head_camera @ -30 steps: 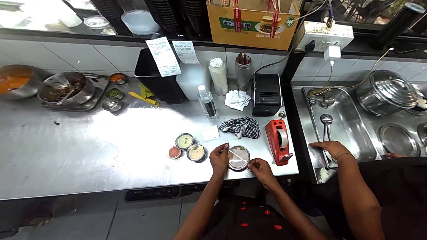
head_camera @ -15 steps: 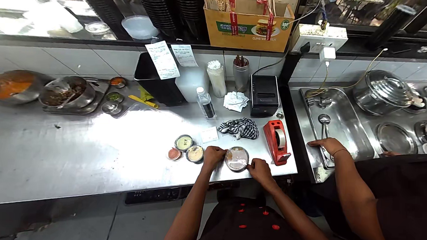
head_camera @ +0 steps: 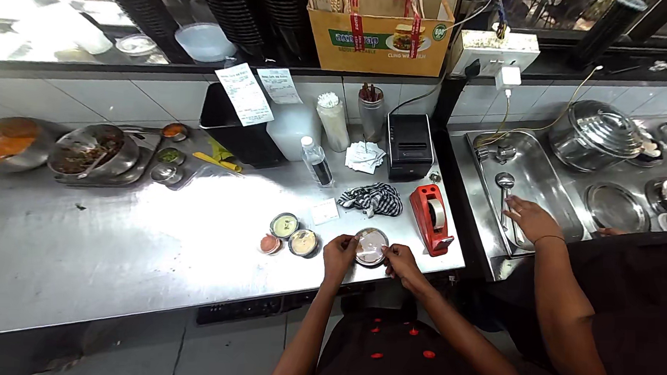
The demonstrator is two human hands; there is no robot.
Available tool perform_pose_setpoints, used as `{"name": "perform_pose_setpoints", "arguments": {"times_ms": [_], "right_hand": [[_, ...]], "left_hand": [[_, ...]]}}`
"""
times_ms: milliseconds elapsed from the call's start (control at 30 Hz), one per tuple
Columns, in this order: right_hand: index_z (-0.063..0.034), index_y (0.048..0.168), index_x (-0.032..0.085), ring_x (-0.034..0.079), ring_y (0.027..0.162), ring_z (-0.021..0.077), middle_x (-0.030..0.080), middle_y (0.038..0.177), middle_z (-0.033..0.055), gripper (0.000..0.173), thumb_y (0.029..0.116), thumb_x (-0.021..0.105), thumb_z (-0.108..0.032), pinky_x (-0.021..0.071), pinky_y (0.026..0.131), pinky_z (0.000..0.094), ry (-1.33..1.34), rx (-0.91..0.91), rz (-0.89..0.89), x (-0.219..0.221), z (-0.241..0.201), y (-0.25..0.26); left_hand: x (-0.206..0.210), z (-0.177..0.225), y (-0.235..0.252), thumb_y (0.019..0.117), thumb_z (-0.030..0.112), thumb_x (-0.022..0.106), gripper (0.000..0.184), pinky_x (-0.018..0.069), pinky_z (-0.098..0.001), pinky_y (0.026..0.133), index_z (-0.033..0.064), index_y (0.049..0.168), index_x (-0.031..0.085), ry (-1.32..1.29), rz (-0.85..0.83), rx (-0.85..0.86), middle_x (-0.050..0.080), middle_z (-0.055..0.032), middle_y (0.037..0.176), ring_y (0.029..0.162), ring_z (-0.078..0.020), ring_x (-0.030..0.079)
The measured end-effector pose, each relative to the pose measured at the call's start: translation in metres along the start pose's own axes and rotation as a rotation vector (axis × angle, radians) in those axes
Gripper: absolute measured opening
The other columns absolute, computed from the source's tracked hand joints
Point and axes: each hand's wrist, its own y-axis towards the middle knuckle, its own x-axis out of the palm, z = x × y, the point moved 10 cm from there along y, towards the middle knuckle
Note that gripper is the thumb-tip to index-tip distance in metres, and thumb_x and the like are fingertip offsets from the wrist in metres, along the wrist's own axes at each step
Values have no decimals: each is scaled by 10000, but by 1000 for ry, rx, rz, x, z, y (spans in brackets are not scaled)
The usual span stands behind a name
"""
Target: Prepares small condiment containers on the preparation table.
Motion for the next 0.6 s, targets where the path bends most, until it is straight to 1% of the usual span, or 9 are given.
{"name": "perform_pose_setpoints", "arguments": {"times_ms": [67,133,233,333,400,467,533,567,600], "right_hand": [[-114,989,628,518,475,129,623,712,61,411,1010,594,-523,430,444,267,-94,-29,7,-6,-12,-6],[-84,963,630,504,472,153,604,695,80,380,1029,590,-457,424,446,301,-192,-58,11,-9,-30,-1],[-30,939,634,527,529,172,612,740,98,351,1036,601,-366,460,509,348,-307,-95,-51,-10,-43,29],[-38,904,646,522,530,156,611,729,83,373,1022,624,-391,449,499,332,-314,-156,-70,-17,-46,35],[-51,912,682,590,619,206,645,769,96,405,1021,611,-434,500,580,417,-397,-216,2,-27,-51,9],[-80,936,702,631,677,238,668,803,95,388,1016,615,-449,537,630,474,-443,-293,88,-42,-52,-29],[-106,955,716,621,624,180,694,811,47,345,1021,612,-429,540,599,391,-356,-298,133,-68,-42,-54],[-102,961,720,602,594,160,704,813,44,321,1023,617,-400,520,565,346,-246,-297,167,-85,-37,-69],[-93,978,723,586,571,149,712,819,51,298,1025,624,-371,503,537,313,-129,-302,223,-104,-35,-83]], "left_hand": [[-5,-4,-10,971,432,686,293,548,-471,580,149,938,752,36,5,14,683,-19,679,570,-182,630],[-7,-4,-23,978,452,667,343,516,-483,544,119,915,723,40,-9,22,633,-50,636,534,-220,589],[-3,-8,-26,998,433,643,357,597,-472,605,104,887,724,-12,-53,-33,702,-47,679,581,-197,680],[8,-25,-25,1009,492,602,465,630,-425,609,81,821,710,-117,-148,-125,745,-55,693,589,-191,726],[0,-25,-29,996,560,578,522,608,-455,601,104,783,720,60,-103,-80,724,-32,655,576,-186,706],[-16,1,-39,976,603,567,561,516,-540,577,110,751,713,281,37,63,626,-45,588,553,-237,619],[-16,32,-48,990,611,525,571,473,-480,509,144,696,669,248,81,180,559,1,541,490,-190,555],[-3,43,-53,1011,571,515,531,505,-421,494,159,726,692,127,9,190,599,29,566,486,-148,575],[18,54,-58,1042,513,496,490,558,-370,513,154,814,738,-41,-129,165,676,29,636,521,-130,631]]}}
